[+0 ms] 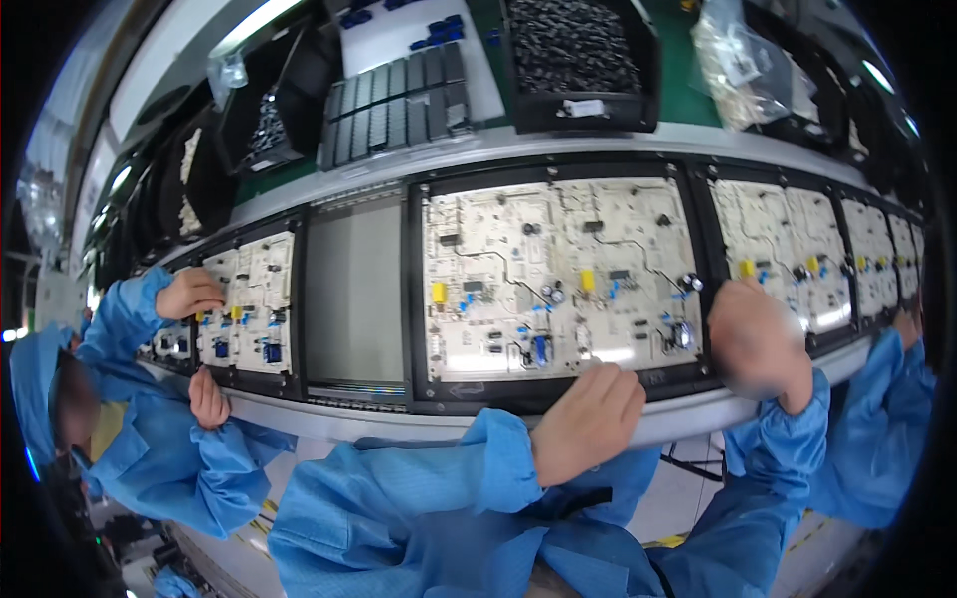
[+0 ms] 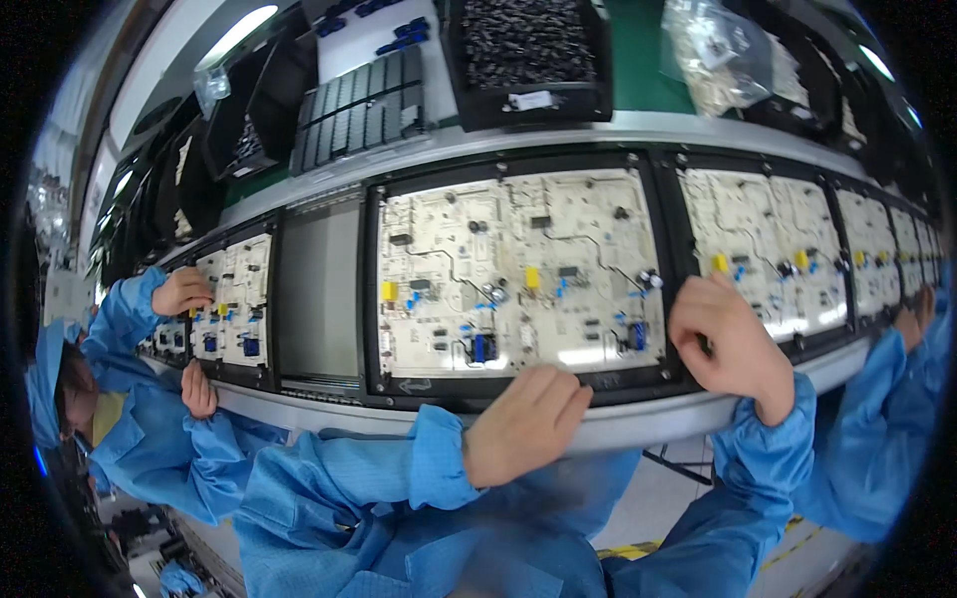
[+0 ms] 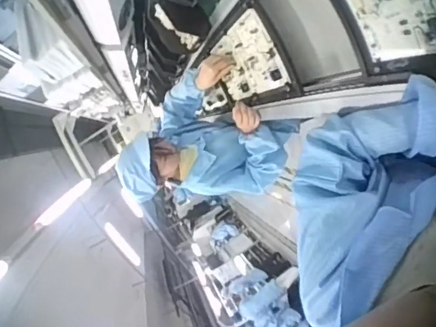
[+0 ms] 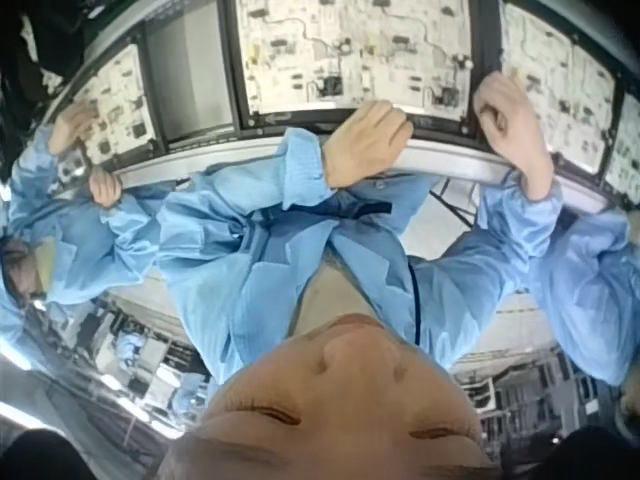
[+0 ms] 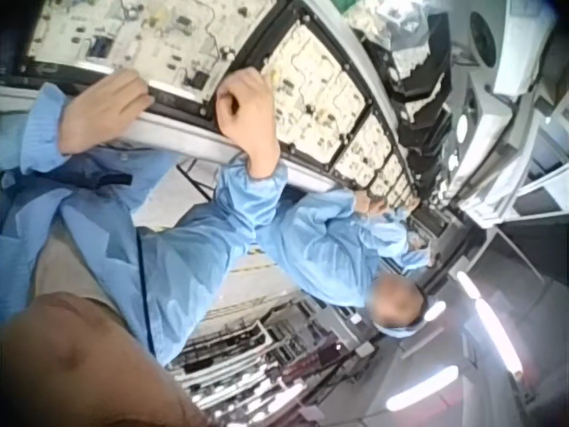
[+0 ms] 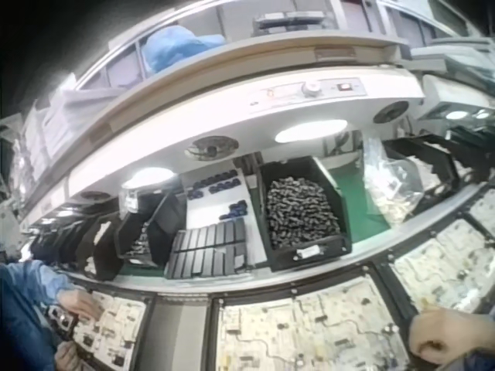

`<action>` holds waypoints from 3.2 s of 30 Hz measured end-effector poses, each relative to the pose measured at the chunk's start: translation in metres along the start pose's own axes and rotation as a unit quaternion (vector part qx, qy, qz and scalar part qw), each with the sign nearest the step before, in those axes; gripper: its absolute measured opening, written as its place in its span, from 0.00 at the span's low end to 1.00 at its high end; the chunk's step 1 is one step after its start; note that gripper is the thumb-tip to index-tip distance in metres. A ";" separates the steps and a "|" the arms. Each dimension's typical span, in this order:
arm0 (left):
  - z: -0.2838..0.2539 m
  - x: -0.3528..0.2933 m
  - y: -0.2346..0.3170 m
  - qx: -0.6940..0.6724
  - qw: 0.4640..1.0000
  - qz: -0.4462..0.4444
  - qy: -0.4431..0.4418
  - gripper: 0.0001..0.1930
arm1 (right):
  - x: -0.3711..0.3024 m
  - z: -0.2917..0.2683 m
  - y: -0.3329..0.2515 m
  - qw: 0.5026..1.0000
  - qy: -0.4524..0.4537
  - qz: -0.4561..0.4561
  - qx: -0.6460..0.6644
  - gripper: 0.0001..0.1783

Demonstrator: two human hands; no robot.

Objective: Insert electronic components into printed circuit boards on a moving assembly line.

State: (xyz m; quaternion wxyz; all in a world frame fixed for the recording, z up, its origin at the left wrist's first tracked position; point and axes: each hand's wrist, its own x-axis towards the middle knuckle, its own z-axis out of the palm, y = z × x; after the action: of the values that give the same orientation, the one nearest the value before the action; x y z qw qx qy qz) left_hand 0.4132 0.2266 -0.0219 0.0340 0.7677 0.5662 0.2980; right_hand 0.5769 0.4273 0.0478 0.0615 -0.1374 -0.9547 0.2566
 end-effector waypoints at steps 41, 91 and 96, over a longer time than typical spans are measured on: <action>-0.191 -0.002 -0.234 -0.079 0.985 -0.150 0.043 0.18 | 0.014 0.013 -0.044 0.981 -0.039 0.135 -0.136 0.19; -0.174 0.039 -0.197 -0.038 0.983 -0.112 0.141 0.11 | 0.047 -0.007 -0.084 0.912 -0.174 0.119 -0.353 0.21; -0.135 0.051 -0.260 0.190 0.963 -0.155 0.112 0.11 | 0.148 -0.075 -0.067 0.953 0.143 0.070 -0.259 0.07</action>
State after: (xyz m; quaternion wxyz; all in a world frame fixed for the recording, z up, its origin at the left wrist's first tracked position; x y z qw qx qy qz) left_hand 0.1345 0.3259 0.0088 -0.1301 0.6251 0.7243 0.2601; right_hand 0.4337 0.4504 0.1534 0.1412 -0.2507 -0.9575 -0.0177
